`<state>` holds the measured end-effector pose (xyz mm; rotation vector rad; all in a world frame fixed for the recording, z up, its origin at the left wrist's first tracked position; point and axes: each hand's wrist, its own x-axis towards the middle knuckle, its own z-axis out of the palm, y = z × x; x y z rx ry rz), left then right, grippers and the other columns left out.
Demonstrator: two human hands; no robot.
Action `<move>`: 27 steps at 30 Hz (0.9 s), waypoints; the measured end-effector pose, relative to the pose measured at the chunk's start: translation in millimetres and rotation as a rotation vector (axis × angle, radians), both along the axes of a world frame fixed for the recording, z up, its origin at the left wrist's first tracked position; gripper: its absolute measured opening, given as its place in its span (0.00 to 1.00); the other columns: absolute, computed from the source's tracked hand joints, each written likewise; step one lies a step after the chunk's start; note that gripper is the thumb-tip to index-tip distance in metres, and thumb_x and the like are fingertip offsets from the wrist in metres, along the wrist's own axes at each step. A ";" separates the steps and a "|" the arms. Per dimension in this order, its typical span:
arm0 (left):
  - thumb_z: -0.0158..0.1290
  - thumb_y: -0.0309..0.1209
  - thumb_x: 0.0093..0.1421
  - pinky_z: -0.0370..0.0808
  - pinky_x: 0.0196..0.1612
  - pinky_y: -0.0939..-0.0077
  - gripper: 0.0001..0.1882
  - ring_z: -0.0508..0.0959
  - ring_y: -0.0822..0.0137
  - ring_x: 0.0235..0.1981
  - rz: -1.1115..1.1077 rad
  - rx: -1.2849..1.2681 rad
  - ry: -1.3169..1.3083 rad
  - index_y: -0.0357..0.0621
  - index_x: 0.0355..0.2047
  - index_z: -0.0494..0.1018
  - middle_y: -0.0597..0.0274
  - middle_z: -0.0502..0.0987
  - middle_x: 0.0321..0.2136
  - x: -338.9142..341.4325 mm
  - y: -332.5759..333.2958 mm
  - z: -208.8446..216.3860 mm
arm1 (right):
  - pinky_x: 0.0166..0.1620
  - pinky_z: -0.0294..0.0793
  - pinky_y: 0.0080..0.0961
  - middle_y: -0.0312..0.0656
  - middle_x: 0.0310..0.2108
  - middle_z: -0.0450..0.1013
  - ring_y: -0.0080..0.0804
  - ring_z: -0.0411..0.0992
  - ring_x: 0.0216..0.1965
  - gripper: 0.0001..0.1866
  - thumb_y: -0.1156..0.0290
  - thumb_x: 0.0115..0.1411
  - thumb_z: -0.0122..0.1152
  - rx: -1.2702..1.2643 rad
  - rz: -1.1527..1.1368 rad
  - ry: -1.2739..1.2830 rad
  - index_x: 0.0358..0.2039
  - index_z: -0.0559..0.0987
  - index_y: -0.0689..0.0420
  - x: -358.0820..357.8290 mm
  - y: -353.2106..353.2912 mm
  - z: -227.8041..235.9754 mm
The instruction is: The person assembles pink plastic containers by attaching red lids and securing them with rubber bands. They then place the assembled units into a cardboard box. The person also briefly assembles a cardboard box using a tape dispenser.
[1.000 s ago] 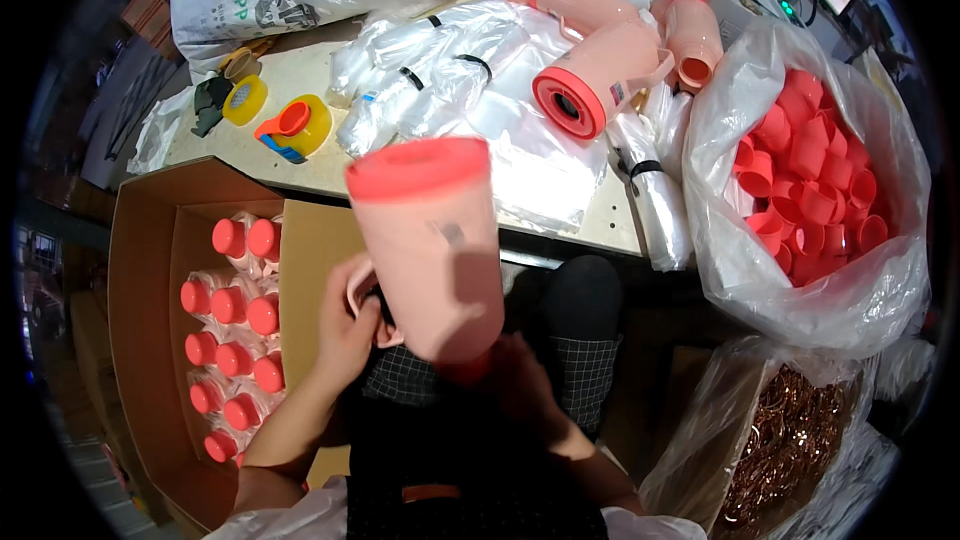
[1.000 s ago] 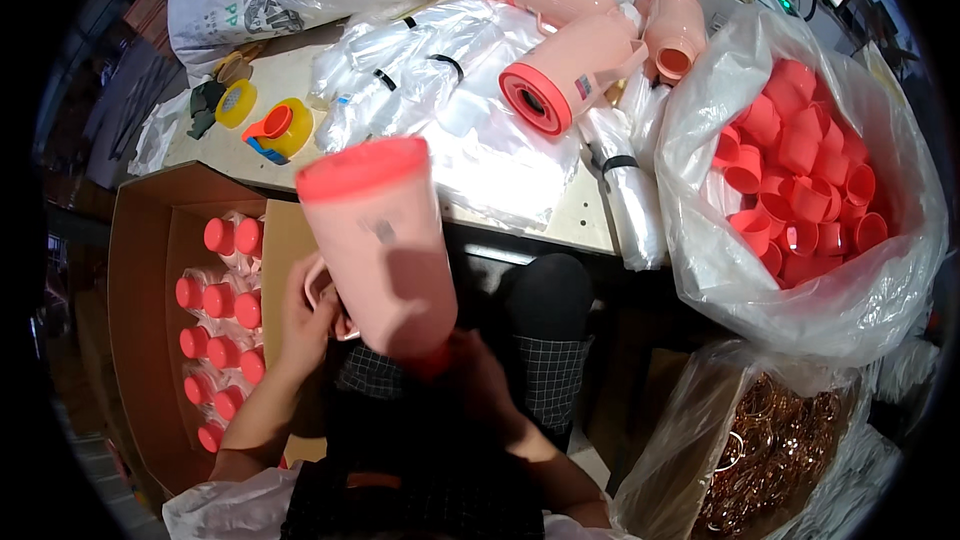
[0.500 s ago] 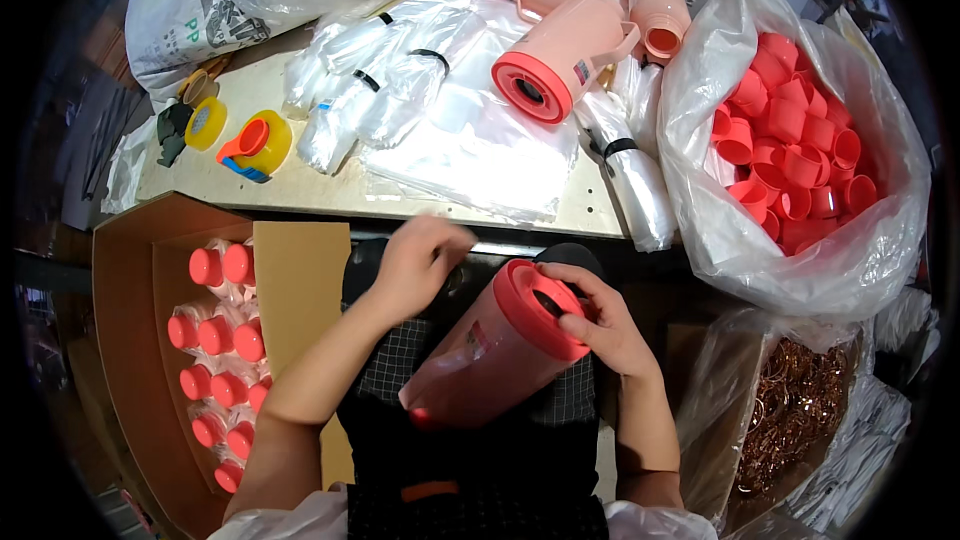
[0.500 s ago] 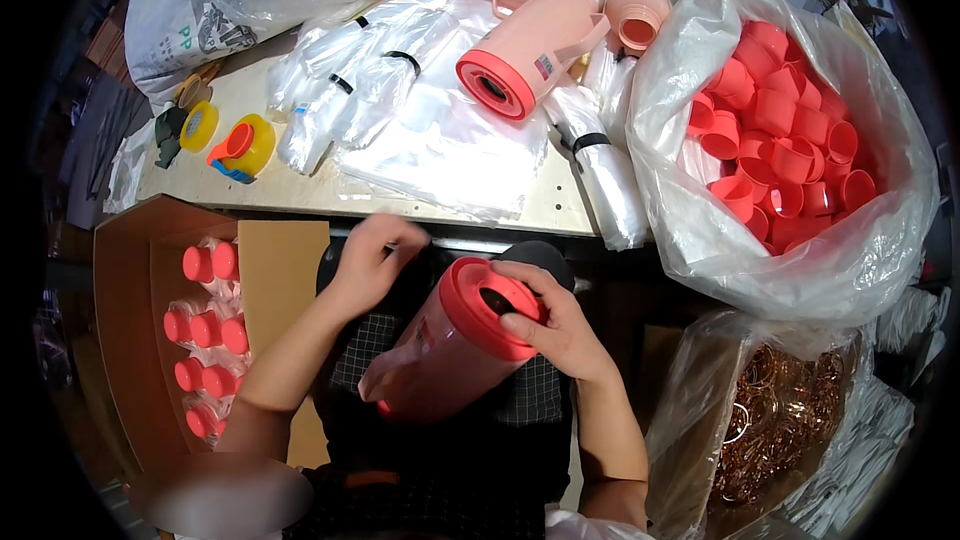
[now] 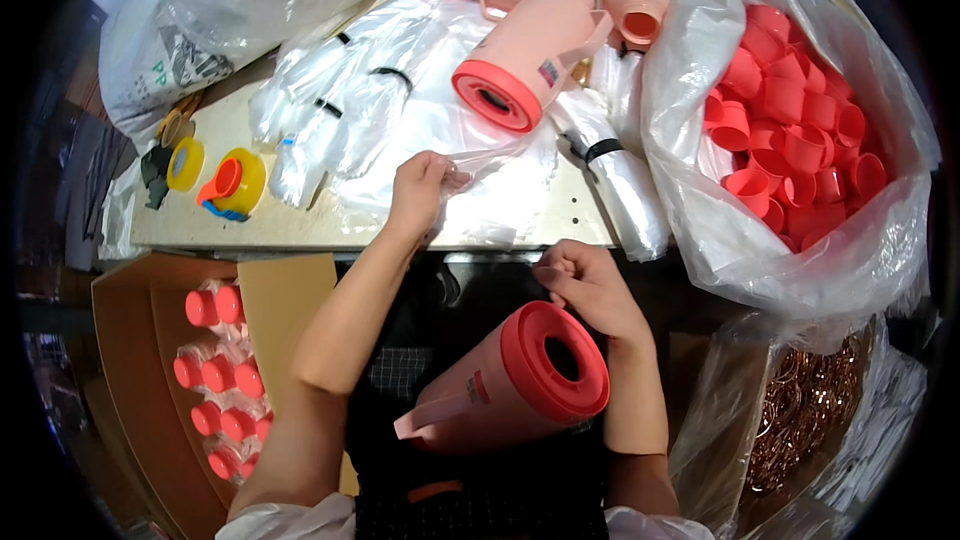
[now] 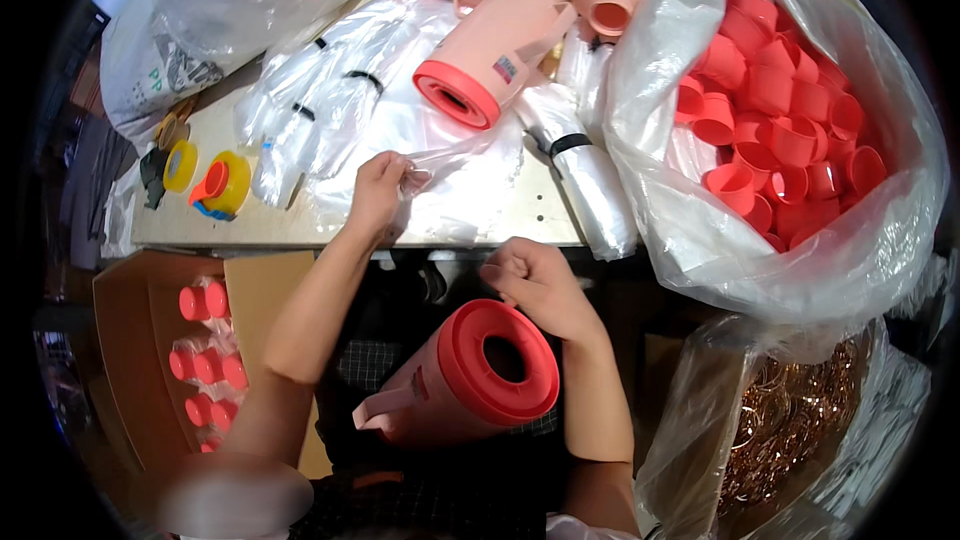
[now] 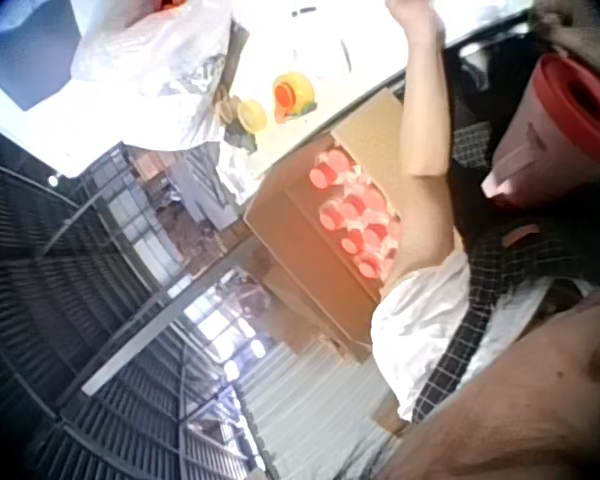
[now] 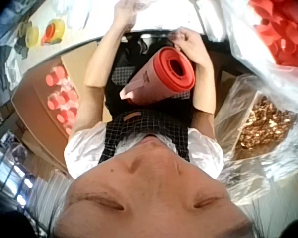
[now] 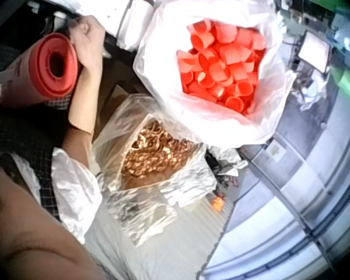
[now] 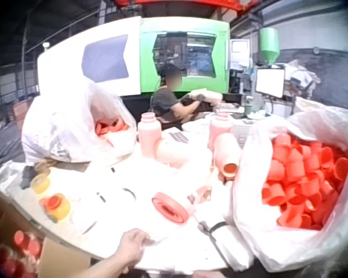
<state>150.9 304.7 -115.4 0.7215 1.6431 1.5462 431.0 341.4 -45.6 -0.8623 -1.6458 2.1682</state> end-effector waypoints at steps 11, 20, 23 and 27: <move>0.51 0.25 0.66 0.75 0.46 0.73 0.07 0.78 0.68 0.36 -0.362 0.013 -0.296 0.34 0.35 0.78 0.59 0.80 0.32 102.2 -73.1 69.6 | 0.36 0.74 0.21 0.36 0.27 0.78 0.20 0.74 0.29 0.08 0.75 0.55 0.69 0.298 -0.274 0.070 0.34 0.81 0.65 -5.3 -23.1 -0.6; 0.57 0.21 0.59 0.73 0.36 0.70 0.06 0.74 0.65 0.32 -0.549 0.352 0.378 0.42 0.37 0.73 0.62 0.75 0.33 49.8 -97.0 20.0 | 0.31 0.75 0.17 0.39 0.32 0.75 0.26 0.74 0.33 0.03 0.74 0.67 0.56 -0.713 -0.608 0.632 0.37 0.76 0.59 91.9 14.5 -96.0; 0.57 0.23 0.62 0.70 0.34 0.77 0.07 0.71 0.76 0.30 -0.330 0.148 -0.242 0.36 0.38 0.71 0.67 0.73 0.27 60.4 -109.6 33.6 | 0.38 0.77 0.31 0.46 0.41 0.74 0.34 0.74 0.37 0.24 0.53 0.70 0.49 0.468 -0.984 -0.054 0.47 0.75 0.64 34.1 -68.0 -51.5; 0.62 0.31 0.56 0.75 0.38 0.69 0.27 0.76 0.64 0.36 -0.226 0.116 0.533 0.35 0.53 0.67 0.56 0.74 0.39 57.9 -203.3 99.8 | 0.60 0.68 0.37 0.60 0.57 0.70 0.48 0.70 0.57 0.30 0.60 0.67 0.49 0.893 -0.648 -0.088 0.61 0.68 0.71 14.2 -171.0 -23.2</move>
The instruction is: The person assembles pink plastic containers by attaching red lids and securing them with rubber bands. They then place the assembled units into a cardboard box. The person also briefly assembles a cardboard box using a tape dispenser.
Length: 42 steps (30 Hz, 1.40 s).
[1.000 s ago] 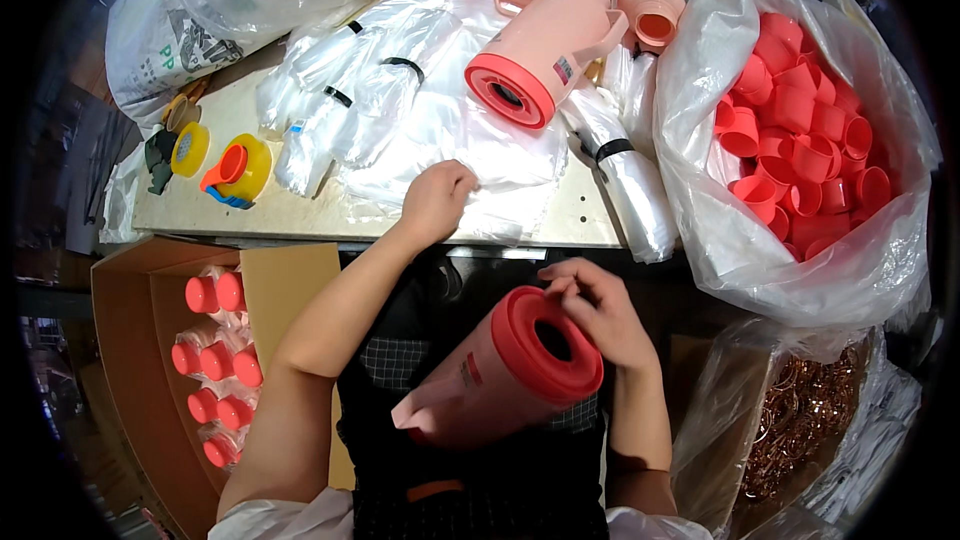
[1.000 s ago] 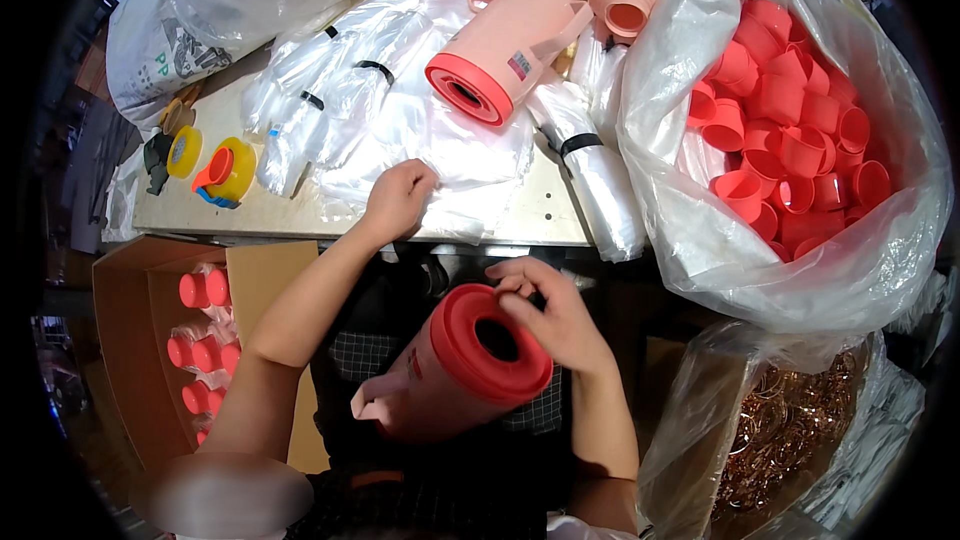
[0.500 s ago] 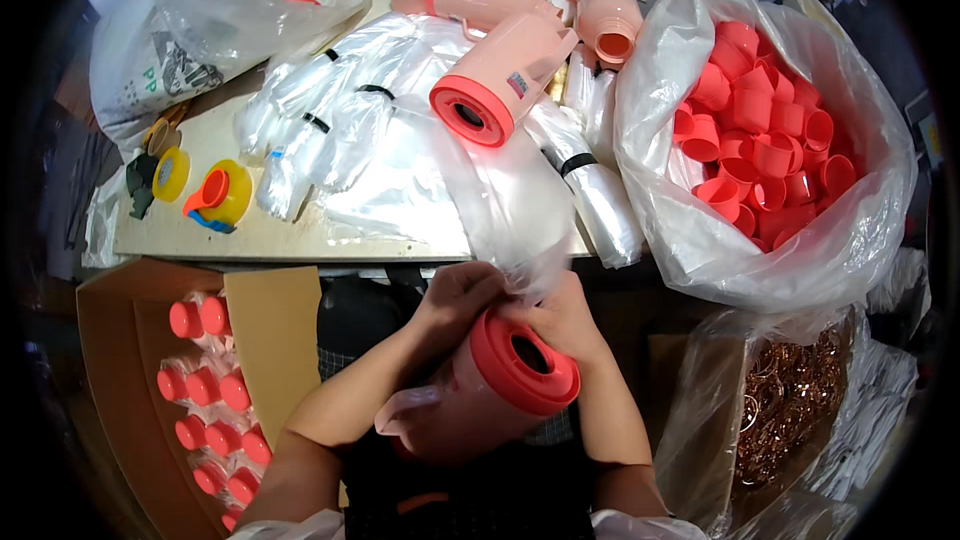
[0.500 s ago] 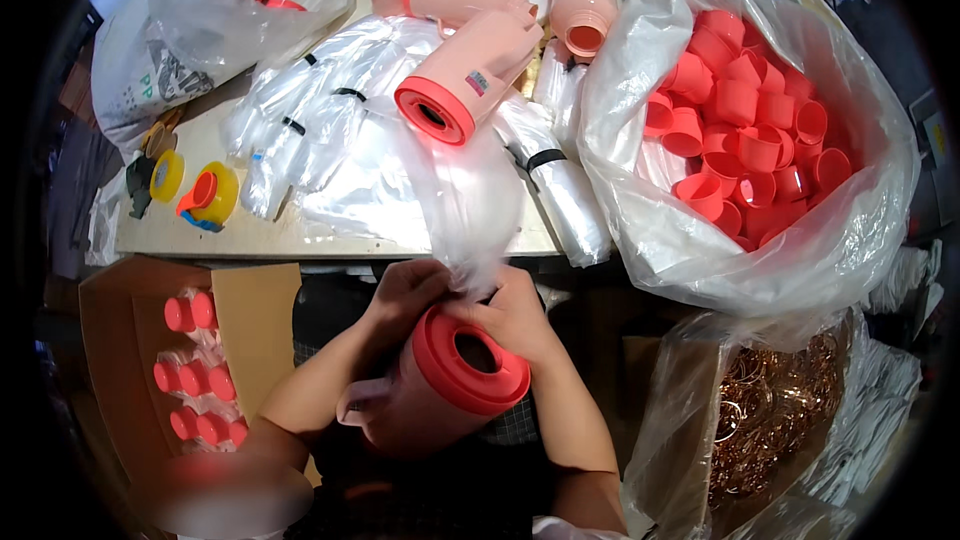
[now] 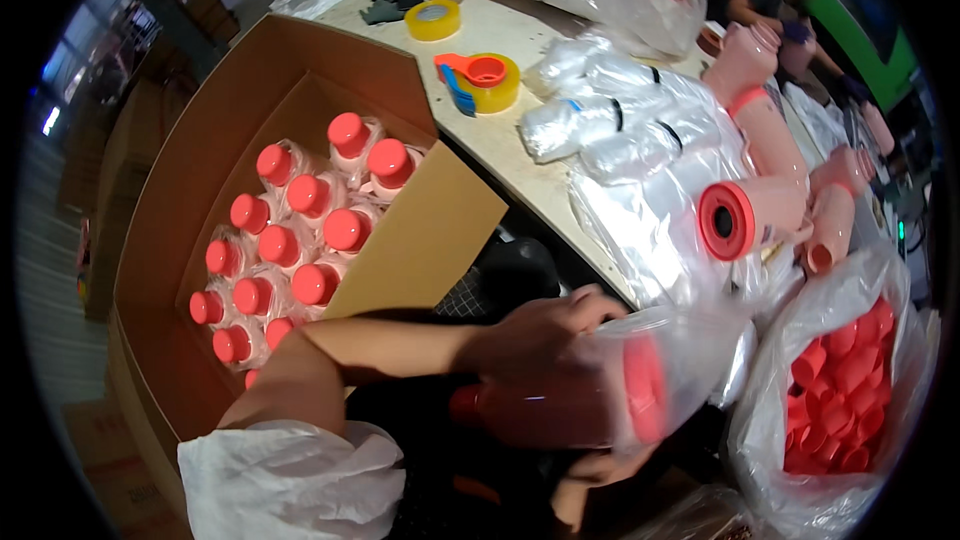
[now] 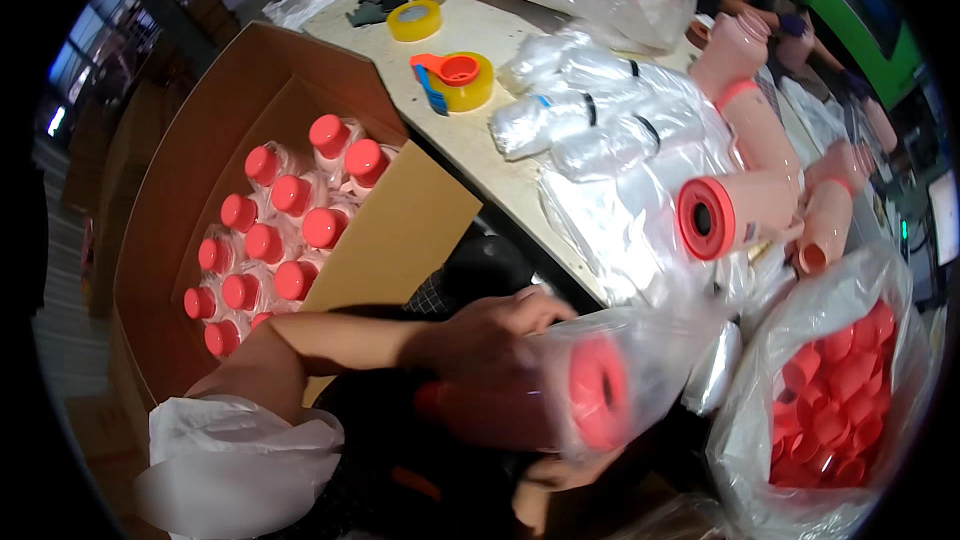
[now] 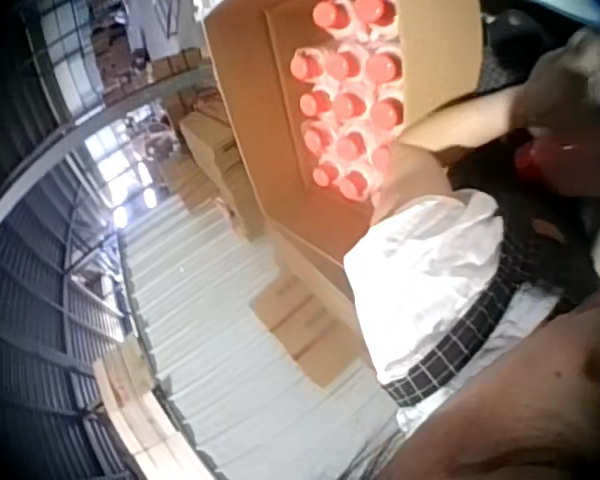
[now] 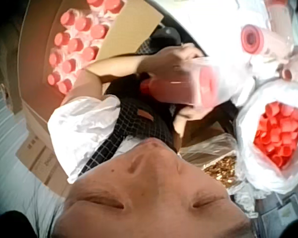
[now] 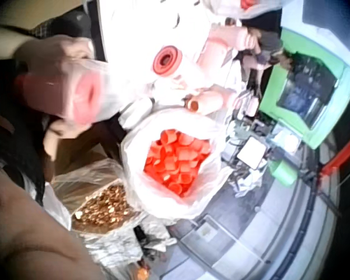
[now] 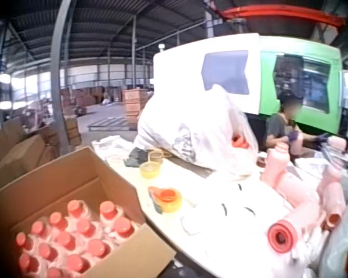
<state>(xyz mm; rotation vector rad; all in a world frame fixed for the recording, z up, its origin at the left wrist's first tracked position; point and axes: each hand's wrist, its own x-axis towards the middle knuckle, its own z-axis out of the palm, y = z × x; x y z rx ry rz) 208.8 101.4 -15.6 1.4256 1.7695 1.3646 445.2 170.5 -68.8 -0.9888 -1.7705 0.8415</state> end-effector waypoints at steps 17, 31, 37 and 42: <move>0.47 0.36 0.69 0.73 0.41 0.57 0.13 0.77 0.45 0.37 1.497 0.060 0.363 0.38 0.40 0.75 0.45 0.77 0.35 -118.3 -262.8 -8.6 | 0.43 0.76 0.35 0.51 0.43 0.75 0.45 0.76 0.40 0.31 0.68 0.54 0.72 0.386 1.173 -0.003 0.57 0.74 0.64 -302.4 -137.3 118.9; 0.59 0.27 0.53 0.69 0.51 0.54 0.21 0.74 0.44 0.44 0.723 -0.610 0.582 0.41 0.48 0.71 0.47 0.74 0.43 -129.6 -225.9 -56.0 | 0.51 0.73 0.24 0.42 0.47 0.72 0.28 0.73 0.44 0.20 0.83 0.60 0.60 -0.366 0.688 -0.149 0.54 0.74 0.62 -107.2 -36.6 -3.0; 0.55 0.42 0.58 0.60 0.67 0.45 0.27 0.68 0.51 0.62 0.512 0.107 -1.810 0.49 0.57 0.72 0.53 0.71 0.60 7.7 -189.9 -161.7 | 0.54 0.71 0.27 0.43 0.43 0.75 0.30 0.72 0.47 0.09 0.80 0.65 0.59 -0.343 0.360 -0.237 0.45 0.76 0.64 77.3 -1.4 16.4; 0.54 0.48 0.58 0.59 0.68 0.44 0.32 0.73 0.54 0.53 0.336 -0.437 -1.947 0.48 0.60 0.70 0.54 0.73 0.58 -3.4 -204.6 -179.5 | 0.49 0.73 0.26 0.41 0.38 0.76 0.29 0.73 0.40 0.07 0.78 0.66 0.58 -0.339 0.383 -0.155 0.44 0.76 0.64 85.4 -21.8 5.9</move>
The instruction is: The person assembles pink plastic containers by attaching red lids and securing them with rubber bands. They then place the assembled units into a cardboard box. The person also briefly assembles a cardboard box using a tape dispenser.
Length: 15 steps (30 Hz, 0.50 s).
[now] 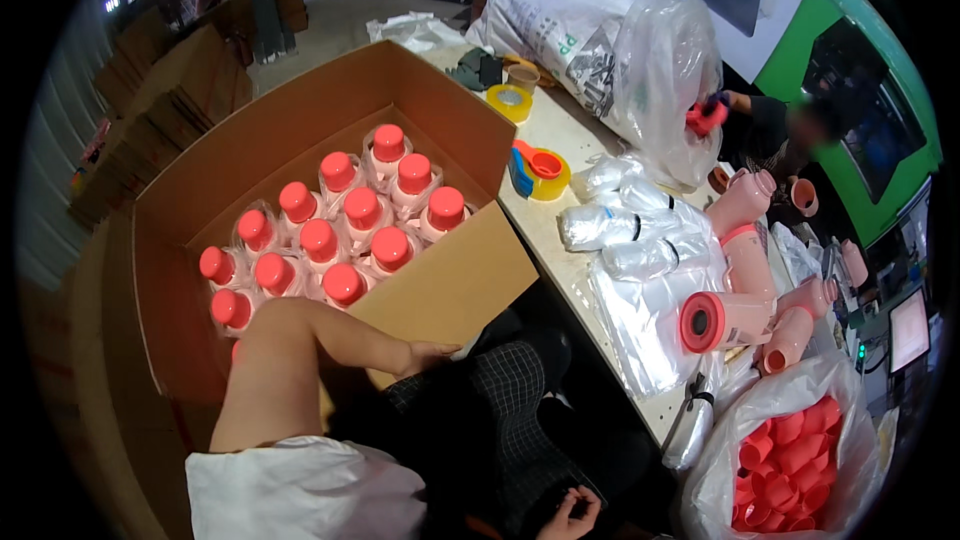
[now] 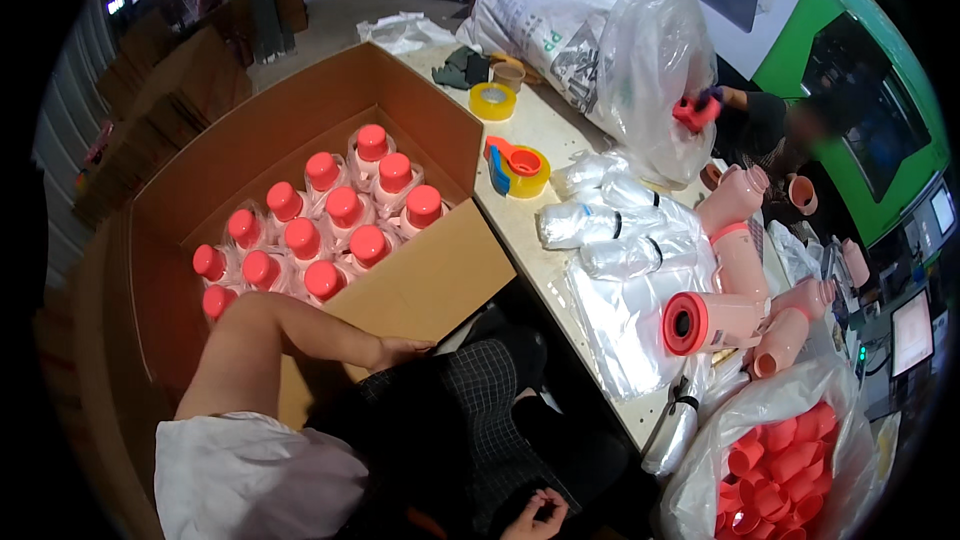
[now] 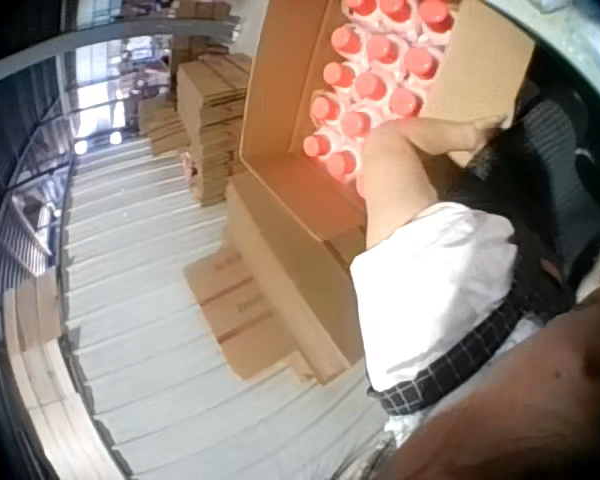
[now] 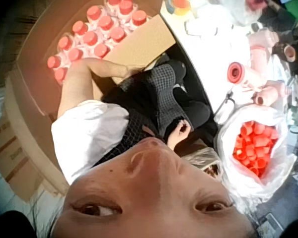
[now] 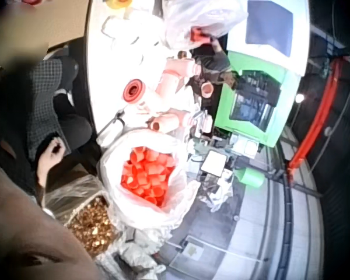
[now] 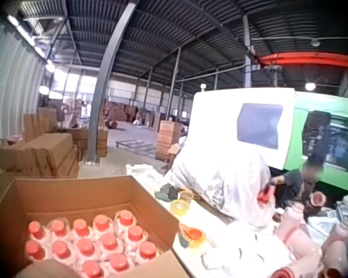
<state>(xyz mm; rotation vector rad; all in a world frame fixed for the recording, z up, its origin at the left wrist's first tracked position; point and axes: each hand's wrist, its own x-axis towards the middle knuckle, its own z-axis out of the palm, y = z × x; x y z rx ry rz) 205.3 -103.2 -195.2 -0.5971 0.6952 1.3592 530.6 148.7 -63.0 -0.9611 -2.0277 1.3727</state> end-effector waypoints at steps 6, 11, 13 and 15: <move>0.59 0.30 0.46 0.60 0.67 0.44 0.35 0.72 0.48 0.54 -1.170 0.323 2.365 0.46 0.59 0.69 0.50 0.69 0.58 -48.7 27.8 228.0 | 0.47 0.72 0.25 0.43 0.39 0.76 0.28 0.73 0.40 0.14 0.79 0.61 0.62 -0.163 0.176 -0.056 0.48 0.76 0.64 -2.7 20.1 -77.7; 0.53 0.21 0.54 0.70 0.55 0.51 0.38 0.74 0.39 0.50 -0.579 -0.897 2.749 0.45 0.68 0.61 0.42 0.74 0.48 -87.4 -17.6 266.5 | 0.45 0.76 0.24 0.37 0.40 0.79 0.23 0.76 0.41 0.07 0.75 0.65 0.61 -0.326 0.476 0.143 0.44 0.80 0.59 -85.3 41.4 -95.0; 0.55 0.19 0.53 0.73 0.53 0.54 0.40 0.77 0.42 0.49 -0.636 -1.197 2.422 0.44 0.69 0.60 0.43 0.76 0.50 -141.8 -56.2 245.7 | 0.42 0.72 0.16 0.31 0.35 0.75 0.15 0.71 0.36 0.08 0.74 0.65 0.61 -0.260 0.657 0.312 0.45 0.78 0.58 -112.0 54.2 -78.3; 0.58 0.19 0.52 0.74 0.54 0.55 0.42 0.78 0.43 0.50 -0.637 -1.324 2.154 0.44 0.69 0.59 0.44 0.77 0.51 -187.6 -41.7 235.8 | 0.39 0.70 0.14 0.29 0.33 0.73 0.13 0.68 0.33 0.08 0.73 0.67 0.59 -0.102 0.563 0.211 0.45 0.77 0.59 -109.3 66.0 -43.7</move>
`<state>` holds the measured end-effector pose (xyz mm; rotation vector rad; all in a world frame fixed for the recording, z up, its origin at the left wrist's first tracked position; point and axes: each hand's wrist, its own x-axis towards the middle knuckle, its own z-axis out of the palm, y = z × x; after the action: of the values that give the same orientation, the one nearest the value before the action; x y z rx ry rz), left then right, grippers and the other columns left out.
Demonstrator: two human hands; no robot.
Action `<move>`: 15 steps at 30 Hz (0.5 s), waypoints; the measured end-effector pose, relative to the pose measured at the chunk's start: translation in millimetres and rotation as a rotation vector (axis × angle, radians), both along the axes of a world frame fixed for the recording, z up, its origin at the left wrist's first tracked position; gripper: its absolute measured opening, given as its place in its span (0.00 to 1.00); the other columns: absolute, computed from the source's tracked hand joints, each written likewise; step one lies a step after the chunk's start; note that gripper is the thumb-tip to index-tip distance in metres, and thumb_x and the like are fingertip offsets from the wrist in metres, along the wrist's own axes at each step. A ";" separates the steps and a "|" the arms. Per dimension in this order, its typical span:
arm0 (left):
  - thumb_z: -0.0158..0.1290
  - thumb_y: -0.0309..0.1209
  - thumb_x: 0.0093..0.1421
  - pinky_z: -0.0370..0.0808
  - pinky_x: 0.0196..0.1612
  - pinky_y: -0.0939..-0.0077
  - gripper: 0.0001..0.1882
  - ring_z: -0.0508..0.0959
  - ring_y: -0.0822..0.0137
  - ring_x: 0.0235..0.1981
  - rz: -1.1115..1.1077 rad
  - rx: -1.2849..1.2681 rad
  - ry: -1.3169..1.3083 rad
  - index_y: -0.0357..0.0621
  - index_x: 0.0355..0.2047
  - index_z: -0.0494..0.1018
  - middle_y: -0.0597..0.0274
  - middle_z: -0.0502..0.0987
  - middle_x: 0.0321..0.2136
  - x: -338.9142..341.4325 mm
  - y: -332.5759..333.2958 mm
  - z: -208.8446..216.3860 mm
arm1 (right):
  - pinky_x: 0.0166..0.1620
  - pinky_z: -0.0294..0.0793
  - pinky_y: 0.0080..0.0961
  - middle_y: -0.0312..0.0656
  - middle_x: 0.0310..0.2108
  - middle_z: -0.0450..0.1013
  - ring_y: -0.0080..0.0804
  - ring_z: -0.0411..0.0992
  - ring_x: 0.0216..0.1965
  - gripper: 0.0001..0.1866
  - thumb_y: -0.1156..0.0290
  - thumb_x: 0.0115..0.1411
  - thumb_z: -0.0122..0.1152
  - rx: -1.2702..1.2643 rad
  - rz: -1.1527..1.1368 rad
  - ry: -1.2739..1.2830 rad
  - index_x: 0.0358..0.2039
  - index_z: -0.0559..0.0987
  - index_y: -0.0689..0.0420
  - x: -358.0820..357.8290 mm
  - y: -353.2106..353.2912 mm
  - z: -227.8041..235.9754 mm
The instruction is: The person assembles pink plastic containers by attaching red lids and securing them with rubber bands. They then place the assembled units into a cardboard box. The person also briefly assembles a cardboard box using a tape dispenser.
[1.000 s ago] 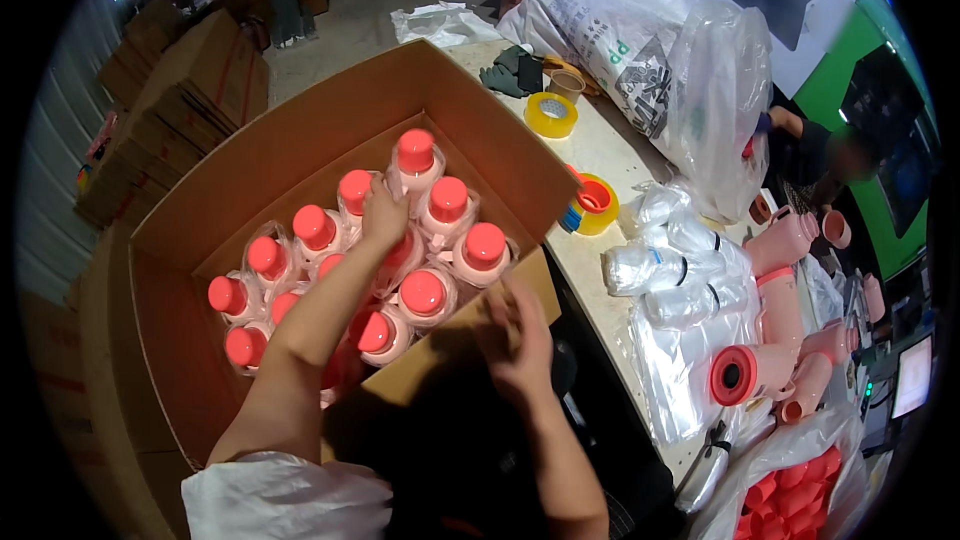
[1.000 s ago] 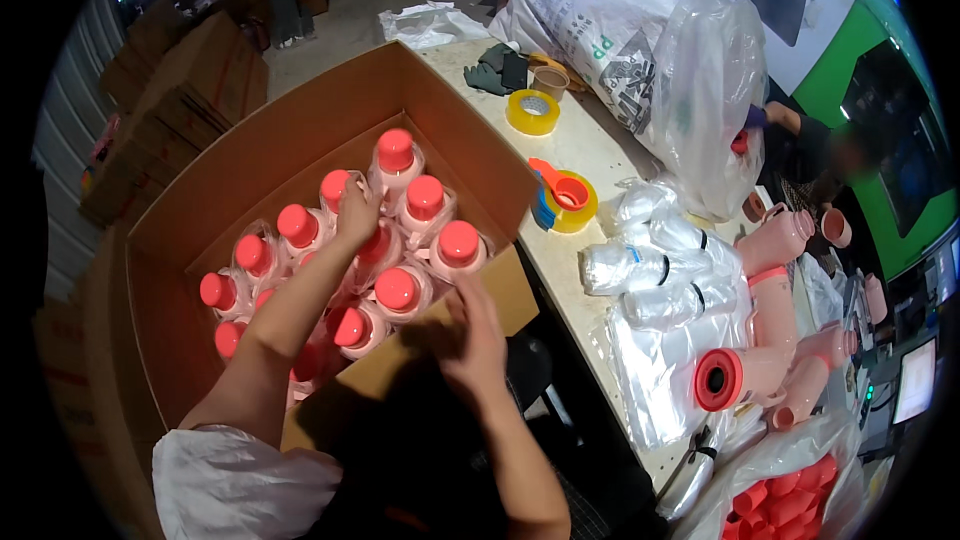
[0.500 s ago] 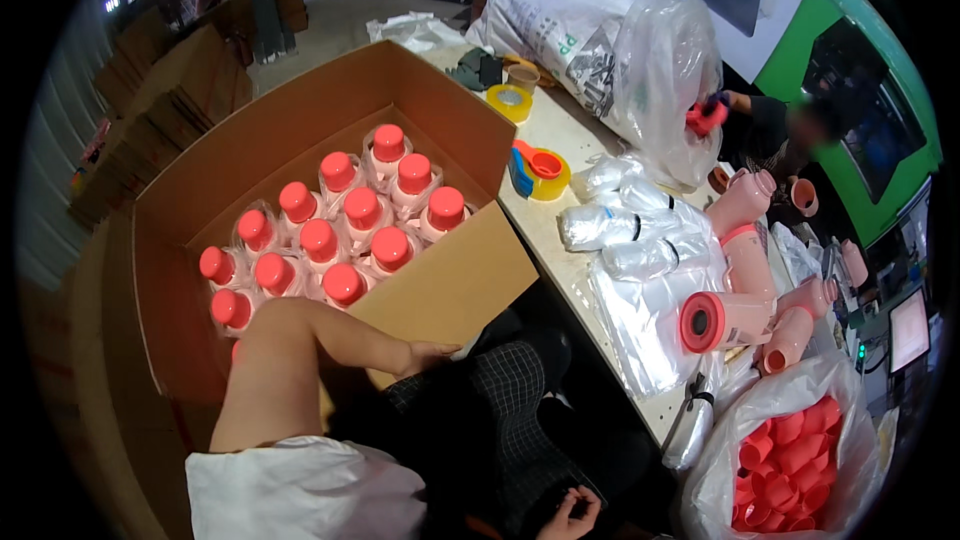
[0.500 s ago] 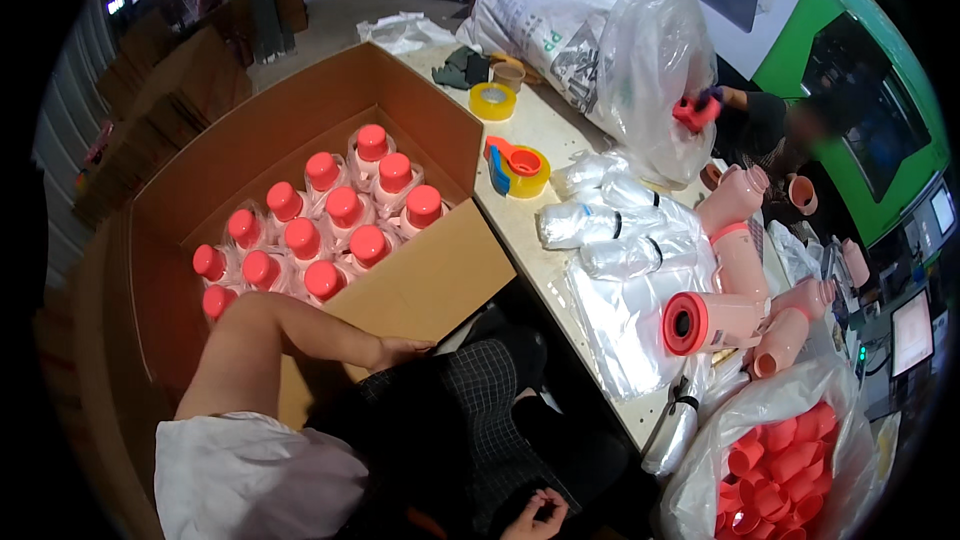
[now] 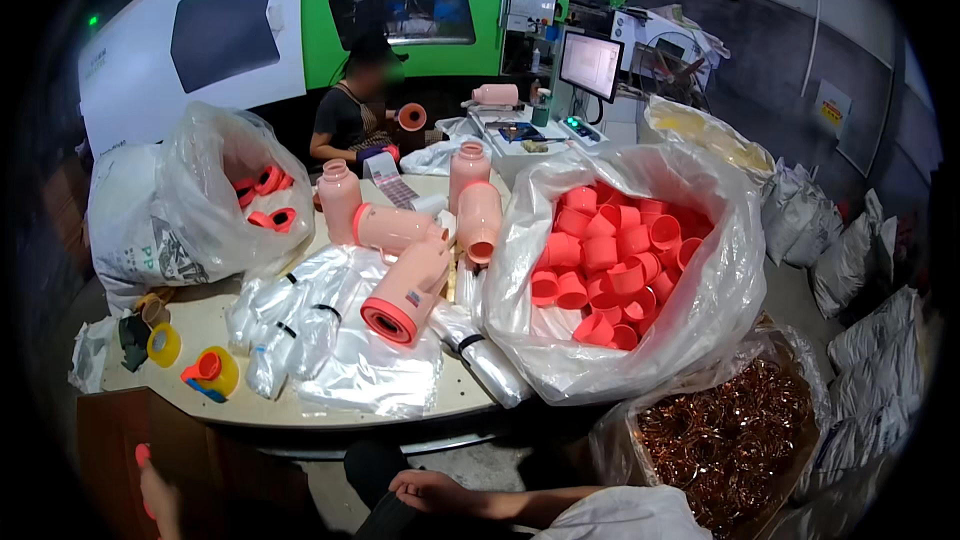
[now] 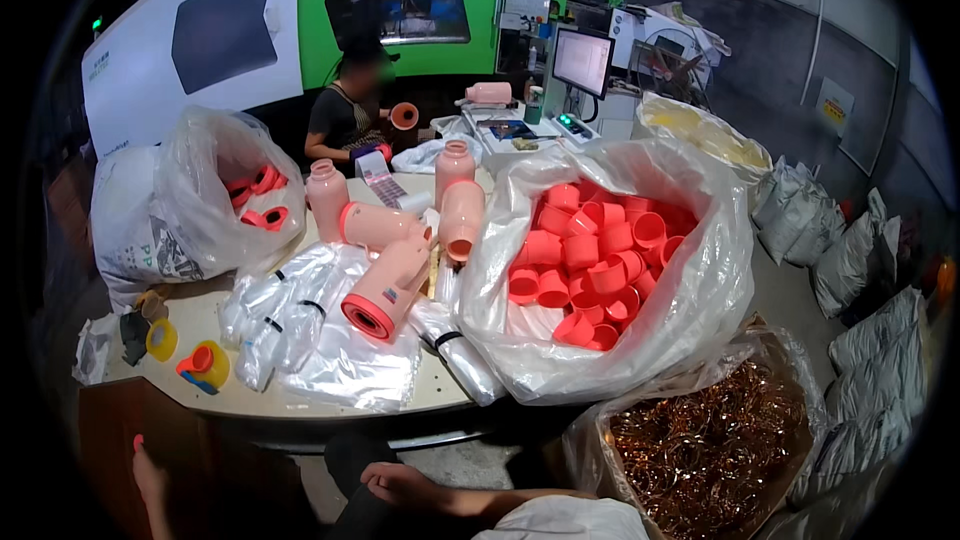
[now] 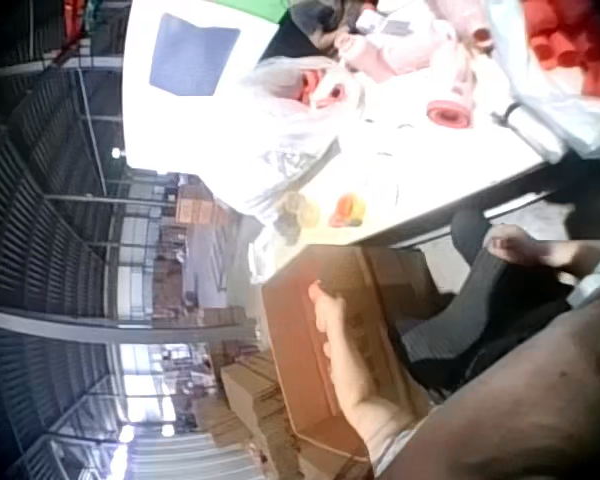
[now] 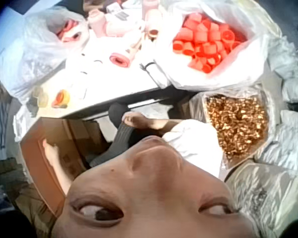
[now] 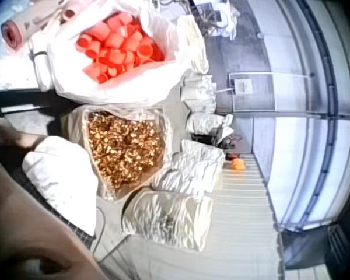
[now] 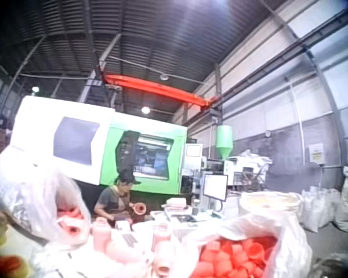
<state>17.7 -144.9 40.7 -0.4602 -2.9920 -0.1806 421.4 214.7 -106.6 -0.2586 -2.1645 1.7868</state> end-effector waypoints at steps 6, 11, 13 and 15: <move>0.45 0.16 0.58 0.74 0.46 0.51 0.24 0.79 0.38 0.43 -0.386 0.278 0.146 0.40 0.55 0.75 0.36 0.79 0.38 52.7 13.5 -18.2 | 0.39 0.74 0.16 0.35 0.34 0.75 0.18 0.72 0.34 0.09 0.72 0.68 0.55 -0.625 0.130 -0.021 0.46 0.77 0.61 -39.2 11.8 -44.2; 0.53 0.22 0.49 0.73 0.27 0.52 0.31 0.79 0.49 0.26 -0.505 -0.072 -0.129 0.50 0.57 0.71 0.53 0.76 0.24 170.1 -29.7 26.2 | 0.50 0.73 0.28 0.41 0.37 0.79 0.28 0.75 0.42 0.15 0.64 0.70 0.50 -0.001 0.228 -0.084 0.37 0.80 0.61 -189.0 -26.7 88.6; 0.53 0.28 0.53 0.75 0.27 0.56 0.17 0.79 0.51 0.28 -0.579 0.047 -0.184 0.49 0.45 0.75 0.55 0.77 0.26 196.7 -56.4 38.1 | 0.58 0.67 0.34 0.46 0.56 0.73 0.35 0.70 0.56 0.32 0.46 0.73 0.36 -0.157 0.315 -0.015 0.57 0.75 0.62 -273.0 -38.7 94.7; 0.51 0.31 0.56 0.76 0.24 0.60 0.11 0.80 0.56 0.29 -0.638 -0.043 -0.258 0.51 0.40 0.74 0.57 0.77 0.28 226.1 -85.7 38.1 | 0.69 0.52 0.38 0.51 0.70 0.56 0.39 0.54 0.70 0.38 0.44 0.73 0.35 -0.333 0.411 0.078 0.71 0.57 0.61 -342.1 -110.0 116.1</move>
<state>243.8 -230.6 78.8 -1.4872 -2.9722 -0.2387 79.2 104.7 9.4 0.1955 -1.9588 2.3389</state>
